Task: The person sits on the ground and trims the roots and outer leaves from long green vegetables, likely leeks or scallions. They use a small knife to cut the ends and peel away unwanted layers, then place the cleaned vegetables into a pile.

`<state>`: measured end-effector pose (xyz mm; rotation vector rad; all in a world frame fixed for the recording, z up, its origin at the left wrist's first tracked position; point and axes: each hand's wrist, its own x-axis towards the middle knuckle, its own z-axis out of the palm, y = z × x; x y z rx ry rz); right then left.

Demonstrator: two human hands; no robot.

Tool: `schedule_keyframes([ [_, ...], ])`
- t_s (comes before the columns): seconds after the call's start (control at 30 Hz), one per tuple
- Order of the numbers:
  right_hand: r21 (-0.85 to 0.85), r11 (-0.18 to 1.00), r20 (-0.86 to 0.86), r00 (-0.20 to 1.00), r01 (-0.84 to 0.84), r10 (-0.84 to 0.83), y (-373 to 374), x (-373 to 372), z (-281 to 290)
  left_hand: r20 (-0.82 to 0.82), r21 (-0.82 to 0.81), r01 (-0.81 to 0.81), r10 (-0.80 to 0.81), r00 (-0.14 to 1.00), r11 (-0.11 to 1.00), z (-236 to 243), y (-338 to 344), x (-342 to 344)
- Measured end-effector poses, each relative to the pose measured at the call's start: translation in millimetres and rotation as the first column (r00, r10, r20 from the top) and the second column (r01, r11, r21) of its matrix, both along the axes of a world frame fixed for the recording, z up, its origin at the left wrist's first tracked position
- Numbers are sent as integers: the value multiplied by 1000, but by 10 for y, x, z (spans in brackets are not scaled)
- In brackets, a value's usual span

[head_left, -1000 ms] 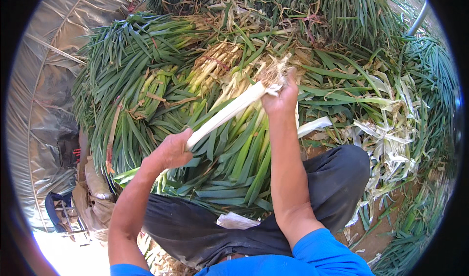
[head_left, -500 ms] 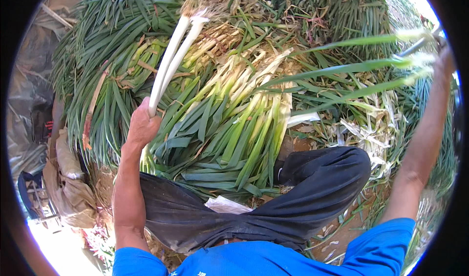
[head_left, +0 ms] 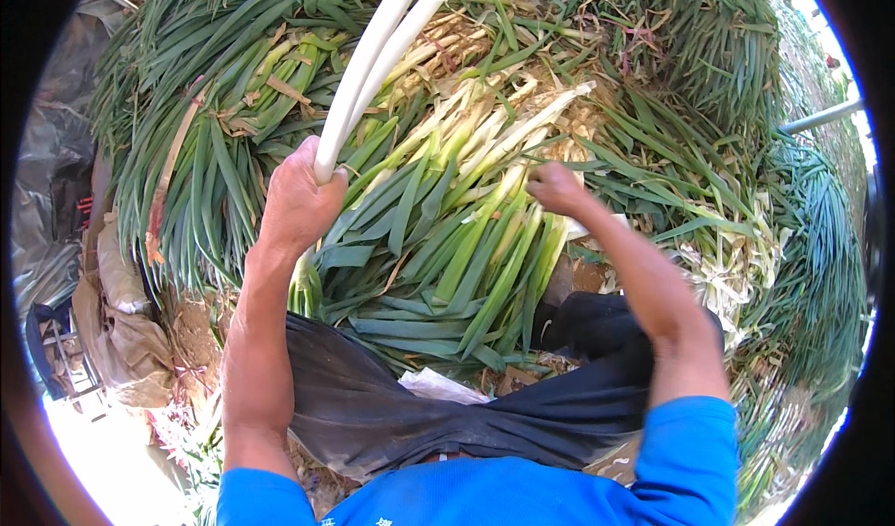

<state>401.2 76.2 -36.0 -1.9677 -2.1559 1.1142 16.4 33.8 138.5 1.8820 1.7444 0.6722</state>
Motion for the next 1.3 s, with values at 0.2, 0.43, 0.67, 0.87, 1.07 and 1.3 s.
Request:
schedule_keyframes([
  [0.2,47,651,-115,652,757,-750,141,-601,-1209,26,-46,-4,5,1000,999,61,-19,126],
  [0.43,-299,470,-486,291,831,-824,664,-892,-1454,50,-114,-46,52,997,992,90,31,74],
  [0.67,-213,321,-412,213,923,-886,740,-1170,-1914,102,-157,-111,128,987,981,135,15,-13],
  [0.87,-407,183,-552,-82,895,-830,748,-1015,-2124,141,-154,-64,86,986,986,83,49,21],
  [1.07,-688,492,-680,-237,534,-694,295,-898,-1521,61,-85,-40,45,997,996,19,81,-5],
  [1.3,-450,616,-856,-116,646,-504,52,-1002,-77,62,-59,-16,19,998,998,92,41,73],
])
